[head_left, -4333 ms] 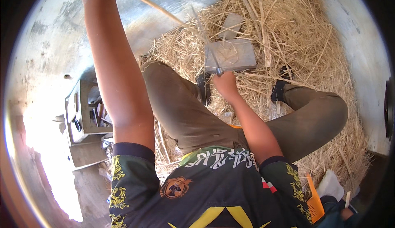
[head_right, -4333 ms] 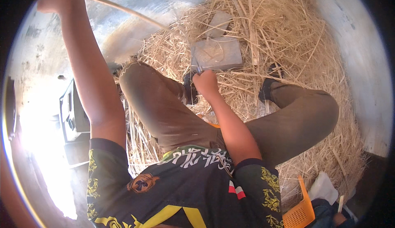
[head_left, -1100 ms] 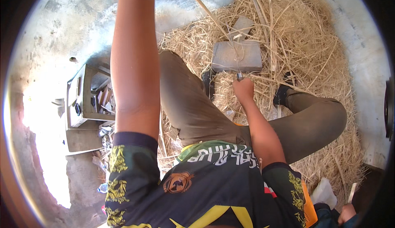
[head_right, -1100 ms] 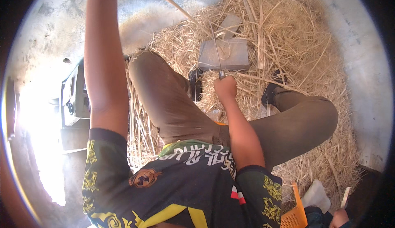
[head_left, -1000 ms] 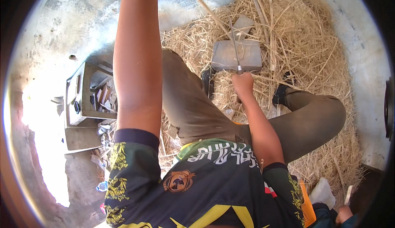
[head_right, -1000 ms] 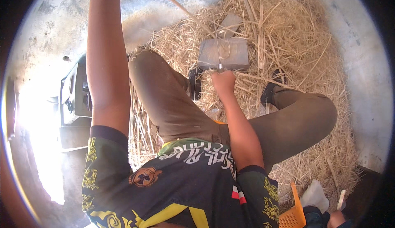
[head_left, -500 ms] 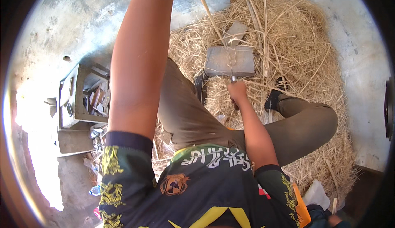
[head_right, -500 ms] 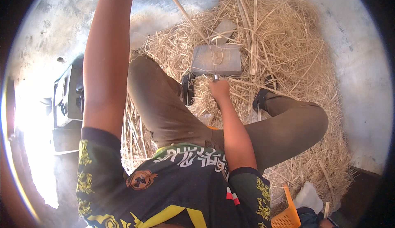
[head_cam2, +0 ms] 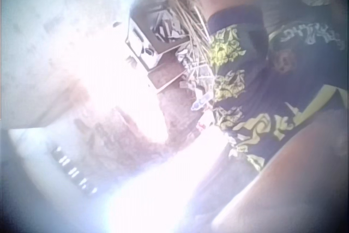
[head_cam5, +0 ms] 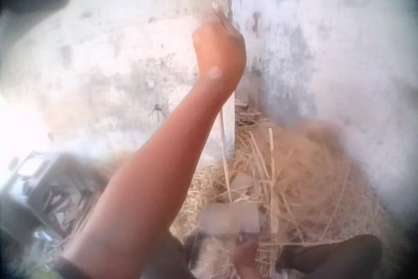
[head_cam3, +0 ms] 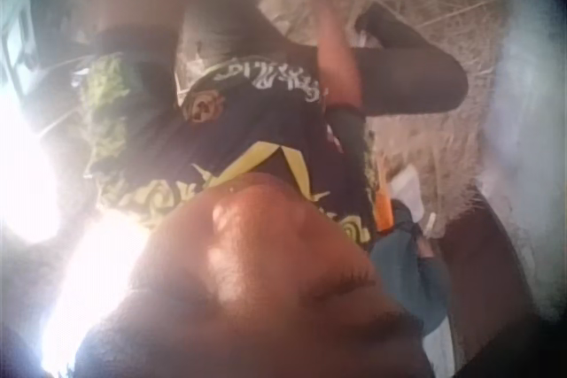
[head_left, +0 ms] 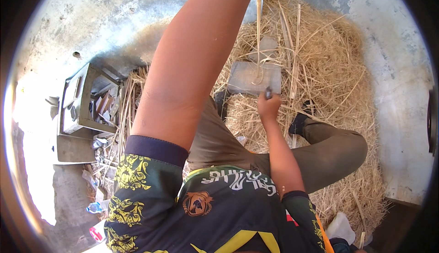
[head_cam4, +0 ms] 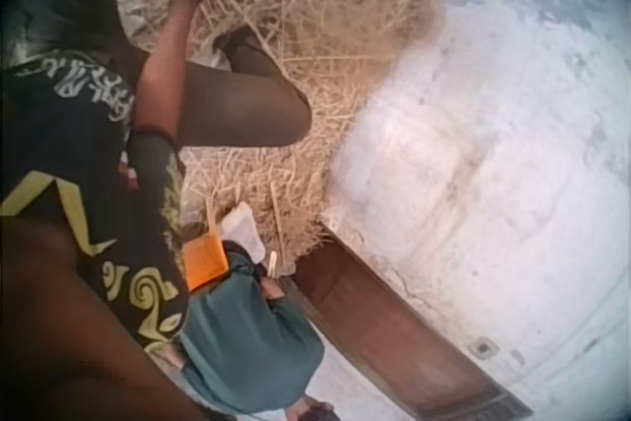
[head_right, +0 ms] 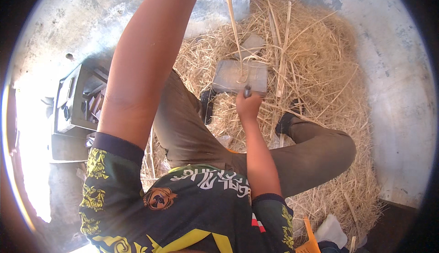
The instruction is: The person sits on a floor covered with straw and uses a large knife to shave the outer layer off a long bamboo stick. They hold the stick with their left hand and repeatedly scrape the blade against it to remove thin strips of material.
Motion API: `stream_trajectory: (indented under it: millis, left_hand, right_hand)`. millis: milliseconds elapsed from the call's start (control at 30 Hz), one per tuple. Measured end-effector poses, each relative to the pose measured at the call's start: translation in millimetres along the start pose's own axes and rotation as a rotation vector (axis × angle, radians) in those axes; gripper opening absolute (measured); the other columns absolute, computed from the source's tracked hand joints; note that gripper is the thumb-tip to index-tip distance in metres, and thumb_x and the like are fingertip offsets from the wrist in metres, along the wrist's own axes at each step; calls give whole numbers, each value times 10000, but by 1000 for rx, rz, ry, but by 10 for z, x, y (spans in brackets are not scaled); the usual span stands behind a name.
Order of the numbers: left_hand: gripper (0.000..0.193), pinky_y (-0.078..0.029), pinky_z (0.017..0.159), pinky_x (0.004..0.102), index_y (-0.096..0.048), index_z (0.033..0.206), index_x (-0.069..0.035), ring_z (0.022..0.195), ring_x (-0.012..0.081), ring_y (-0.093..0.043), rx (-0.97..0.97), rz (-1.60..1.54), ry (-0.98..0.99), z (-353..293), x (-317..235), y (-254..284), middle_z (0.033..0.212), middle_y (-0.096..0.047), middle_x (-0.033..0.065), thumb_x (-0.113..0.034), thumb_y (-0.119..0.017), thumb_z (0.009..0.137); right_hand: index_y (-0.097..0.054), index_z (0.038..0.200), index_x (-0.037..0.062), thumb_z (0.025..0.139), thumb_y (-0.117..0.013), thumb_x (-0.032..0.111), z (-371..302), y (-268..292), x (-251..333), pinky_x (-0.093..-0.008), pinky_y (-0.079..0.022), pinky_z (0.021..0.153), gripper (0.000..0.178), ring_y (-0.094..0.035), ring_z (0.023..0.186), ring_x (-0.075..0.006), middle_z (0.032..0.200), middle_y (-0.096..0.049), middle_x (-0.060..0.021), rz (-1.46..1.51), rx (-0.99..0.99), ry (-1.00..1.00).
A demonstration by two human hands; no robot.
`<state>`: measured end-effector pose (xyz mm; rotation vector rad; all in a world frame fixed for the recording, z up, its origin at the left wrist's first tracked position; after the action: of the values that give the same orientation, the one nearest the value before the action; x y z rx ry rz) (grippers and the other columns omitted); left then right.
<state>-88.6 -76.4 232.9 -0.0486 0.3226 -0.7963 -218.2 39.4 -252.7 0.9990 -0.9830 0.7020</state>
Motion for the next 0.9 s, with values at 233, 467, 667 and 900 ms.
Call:
stream_trajectory:
  millis: [233, 467, 667, 900]
  left_hand:
    - [350, -503, 716, 569, -622, 914, 65, 810, 517, -639, 7, -45, 28, -83, -112, -133, 840, -651, 344, -179, -415, 1055]
    - [287, -516, 735, 548, -612, 987, 51, 825, 497, -652, 53, -152, 78, -91, -106, -177, 843, -659, 327, -163, -430, 1046]
    - [255, -521, 741, 540, -605, 1061, 25, 840, 473, -663, 72, -138, 97, -103, -93, -314, 902, -676, 304, -162, -432, 1047]
    - [263, -519, 741, 557, -628, 1049, -4, 820, 467, -665, -20, -199, 69, -49, 149, -215, 886, -676, 293, -163, -419, 1044]
  right_hand:
    - [-581, 797, 12, 839, -646, 145, -374, -569, -1125, -384, -420, 443, 154, -485, 416, -206, 560, -527, -58, 518, 607, -1053]
    - [-549, 699, 42, 844, -665, 106, 187, -54, 169, -340, -391, 409, 197, -475, 399, -157, 529, -510, -18, 386, 201, -442]
    - [-607, 737, -79, 845, -658, 155, 230, -59, -420, -416, -471, 548, 263, -616, 543, -274, 596, -611, -108, 152, -94, -101]
    - [-617, 792, -80, 793, -683, 127, -351, -481, -1165, -458, -482, 504, 217, -592, 499, -295, 642, -609, -128, 133, 418, -880]
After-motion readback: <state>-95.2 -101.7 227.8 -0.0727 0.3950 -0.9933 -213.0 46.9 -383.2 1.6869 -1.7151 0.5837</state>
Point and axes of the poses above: each hand's wrist, its own z-axis towards the middle knuckle, its own y-axis out of the back of the hand, x = y × z, the point moved 7 cm from there along z, towards the middle knuckle
